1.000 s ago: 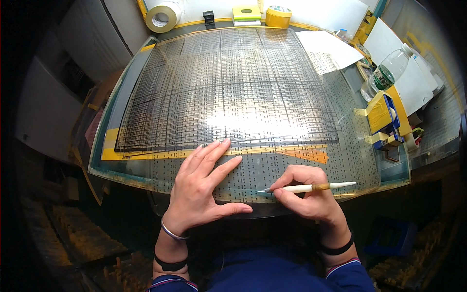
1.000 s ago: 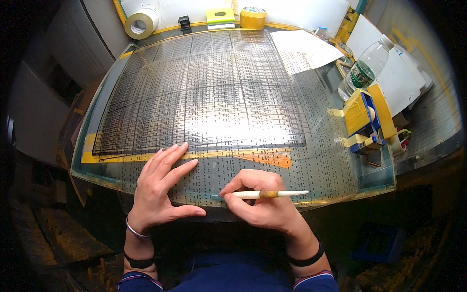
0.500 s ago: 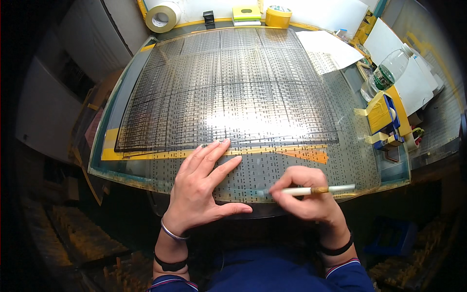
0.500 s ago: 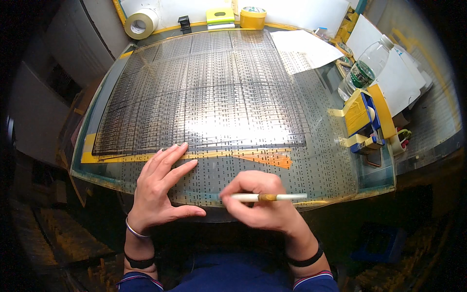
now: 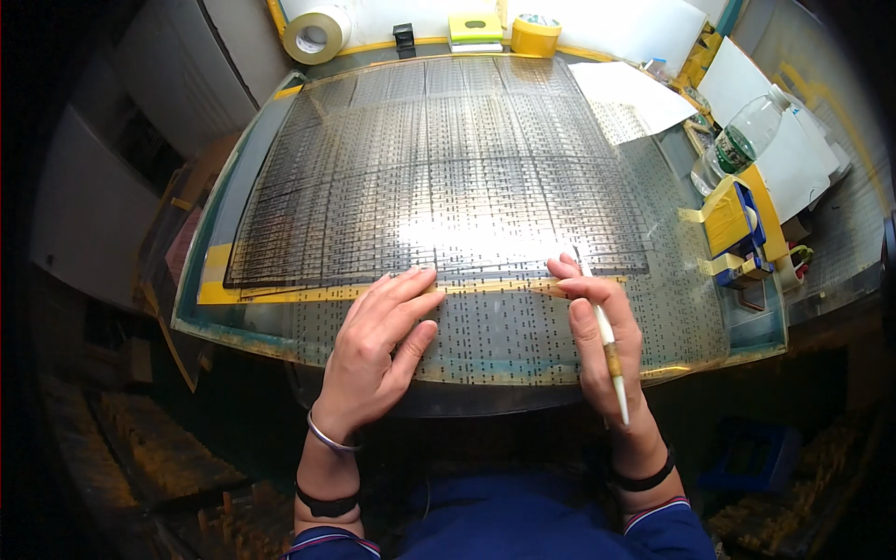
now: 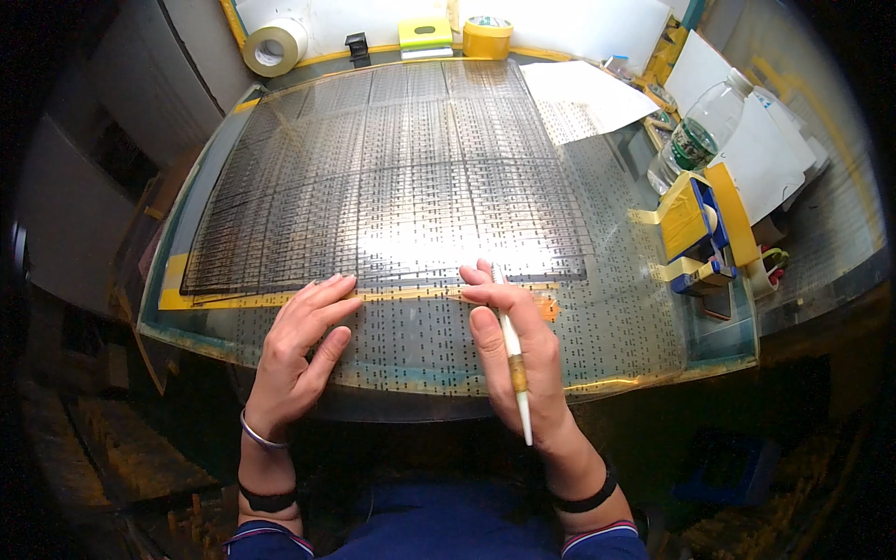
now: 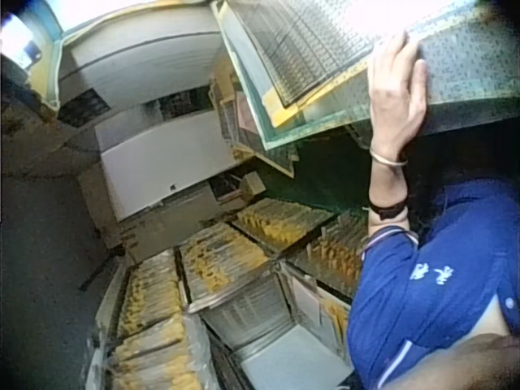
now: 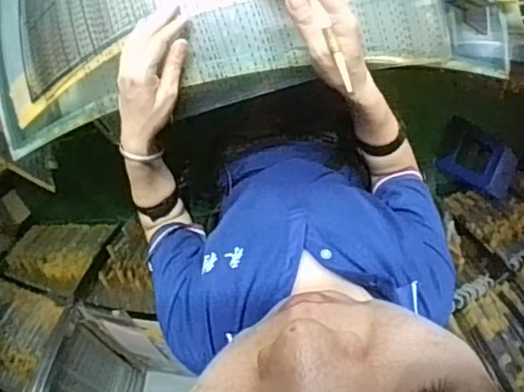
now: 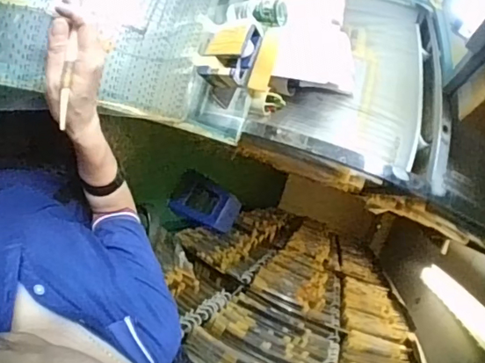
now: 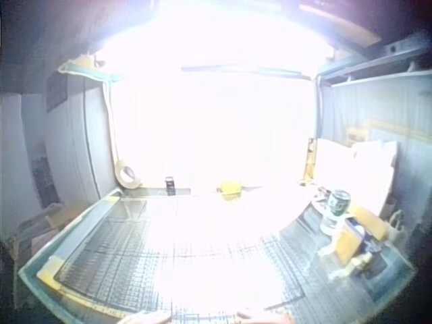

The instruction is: The recorder uses a ruler and a white pen to mark specific points or lines on a large patterned plastic or film sheet atop a light table.

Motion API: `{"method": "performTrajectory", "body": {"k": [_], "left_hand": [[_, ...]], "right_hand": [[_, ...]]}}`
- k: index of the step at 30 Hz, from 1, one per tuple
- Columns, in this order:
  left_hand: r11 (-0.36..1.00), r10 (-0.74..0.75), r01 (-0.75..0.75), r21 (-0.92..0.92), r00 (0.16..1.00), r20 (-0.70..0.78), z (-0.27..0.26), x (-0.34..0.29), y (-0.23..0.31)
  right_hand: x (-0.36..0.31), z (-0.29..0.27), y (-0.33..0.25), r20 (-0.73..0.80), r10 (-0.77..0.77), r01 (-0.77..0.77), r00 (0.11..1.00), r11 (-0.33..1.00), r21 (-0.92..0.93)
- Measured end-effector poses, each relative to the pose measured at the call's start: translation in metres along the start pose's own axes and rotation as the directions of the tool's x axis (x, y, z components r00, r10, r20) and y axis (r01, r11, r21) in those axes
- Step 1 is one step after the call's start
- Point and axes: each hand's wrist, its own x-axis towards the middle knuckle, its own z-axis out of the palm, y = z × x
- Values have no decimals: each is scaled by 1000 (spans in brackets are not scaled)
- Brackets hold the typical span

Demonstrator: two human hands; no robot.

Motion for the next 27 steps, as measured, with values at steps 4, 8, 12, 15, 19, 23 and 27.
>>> {"method": "performTrajectory", "body": {"k": [4,8,12,15,19,23,27], "left_hand": [[1000,-11,10,-6,1000,-26,1,-1,-1],[1000,-10,9,-6,999,-31,2,-1,-1],[1000,-3,2,-27,999,-41,3,0,-3],[1000,0,-1,-27,999,-39,2,0,-4],[1000,-8,7,-16,999,-33,1,2,-1],[1000,-9,9,3,1000,-15,2,5,-3],[1000,-12,12,4,1000,-8,1,7,-6]], "right_hand": [[1,1,6,153,-64,93,986,977,-194],[3,4,-2,281,-95,180,955,939,-294],[10,-18,-14,702,-42,46,711,999,12],[-3,-34,-31,830,104,-537,547,805,253],[-23,-50,-29,596,76,-450,800,734,510],[-21,-58,-32,243,88,-169,966,927,335],[-9,-56,-1,57,-30,38,998,989,-141]]}}
